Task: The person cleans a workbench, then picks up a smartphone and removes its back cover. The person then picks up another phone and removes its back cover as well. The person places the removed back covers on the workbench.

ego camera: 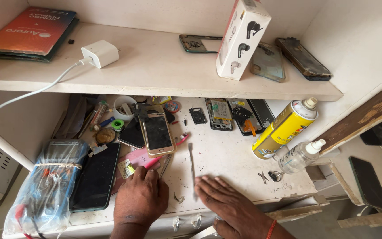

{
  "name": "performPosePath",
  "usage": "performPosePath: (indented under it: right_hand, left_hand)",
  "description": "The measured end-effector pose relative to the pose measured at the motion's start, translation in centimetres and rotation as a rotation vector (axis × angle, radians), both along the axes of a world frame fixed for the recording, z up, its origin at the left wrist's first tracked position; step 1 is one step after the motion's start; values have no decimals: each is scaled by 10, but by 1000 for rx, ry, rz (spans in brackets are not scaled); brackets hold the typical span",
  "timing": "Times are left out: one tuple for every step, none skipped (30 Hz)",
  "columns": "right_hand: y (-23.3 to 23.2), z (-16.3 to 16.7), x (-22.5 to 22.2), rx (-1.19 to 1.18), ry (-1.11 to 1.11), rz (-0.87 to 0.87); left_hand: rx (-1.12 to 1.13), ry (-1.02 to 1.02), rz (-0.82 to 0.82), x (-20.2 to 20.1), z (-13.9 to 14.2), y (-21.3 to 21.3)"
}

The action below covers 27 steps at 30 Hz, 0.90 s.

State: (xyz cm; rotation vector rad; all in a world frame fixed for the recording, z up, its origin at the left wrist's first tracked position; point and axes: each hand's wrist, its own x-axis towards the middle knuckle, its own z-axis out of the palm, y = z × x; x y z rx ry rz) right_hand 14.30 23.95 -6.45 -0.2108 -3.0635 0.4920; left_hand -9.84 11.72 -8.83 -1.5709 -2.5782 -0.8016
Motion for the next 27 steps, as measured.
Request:
performPosePath:
  right_hand:
    - [3,-1,0,-50,-20,21]
    - [11,-3,-2,-42,25,-53]
    - [28,-5,-7,-35,71,-124]
    - [47,-9,-13,-30,115,-195]
    - [63,-13,-17,-28,154,-270]
    - [75,-20,-19,-21,192,-350]
    - [87,-27,-25,51,132,-364]
    - [98,-33,-34,125,76,-376]
    - [106,-38,-40,195,15,-386]
    - [111,-41,-44,196,33,-349]
    - [114,-43,-49,200,51,-312]
    - [114,-43,-51,202,68,-276]
    - [111,-41,-51,198,61,-238]
    - [106,-38,-51,194,58,-200]
    - [99,-35,-50,188,54,-162]
    - [90,-31,-48,187,45,-130]
    - [77,-28,-44,190,35,-97]
    - [66,-25,-41,194,25,-62]
    - [55,-22,-39,203,45,-36]
    - [43,-20,-35,209,65,-9]
    - [32,-19,-31,215,84,15]
    - [23,-19,-26,191,75,39]
    - [15,-21,-22,169,68,60]
    - [12,-24,-19,148,61,81]
    - [14,-28,-15,130,75,65]
    - [19,-31,-11,110,89,52]
    - [28,-36,-10,89,104,45]
  left_hand:
    - [-3,-5,3,0,-1,0]
    - [-8,-9,7,-1,-2,-1]
    - [30,1,8,-1,-3,-1]
    - [65,11,10,-1,-3,0]
    - [97,16,8,0,-4,-1]
    - [86,4,11,1,-4,-2]
    - [82,-1,12,1,-4,-1]
    - [82,-3,16,1,-3,1]
    - [61,-6,17,-1,-1,2]
    - [40,-12,18,-1,0,3]
    - [22,-20,20,0,1,4]
    - [10,-28,24,1,2,5]
    - [-5,-35,26,2,2,5]
    - [-20,-39,29,3,3,5]
    - [-15,-39,28,4,3,4]
    - [-11,-40,27,5,3,2]
    - [-4,-42,27,5,3,1]
    - [-16,-41,30,4,3,0]
    - [-30,-40,35,4,3,-1]
    - [-46,-40,40,4,4,-2]
    - [-49,-48,36,4,4,-4]
    - [-50,-53,30,3,6,-5]
    - [-50,-57,22,3,7,-4]
    - [-17,-49,13,4,8,-5]
    - [16,-41,4,4,10,-6]
    - [48,-33,-2,4,11,-7]
    - [67,-21,-26,2,13,-8]
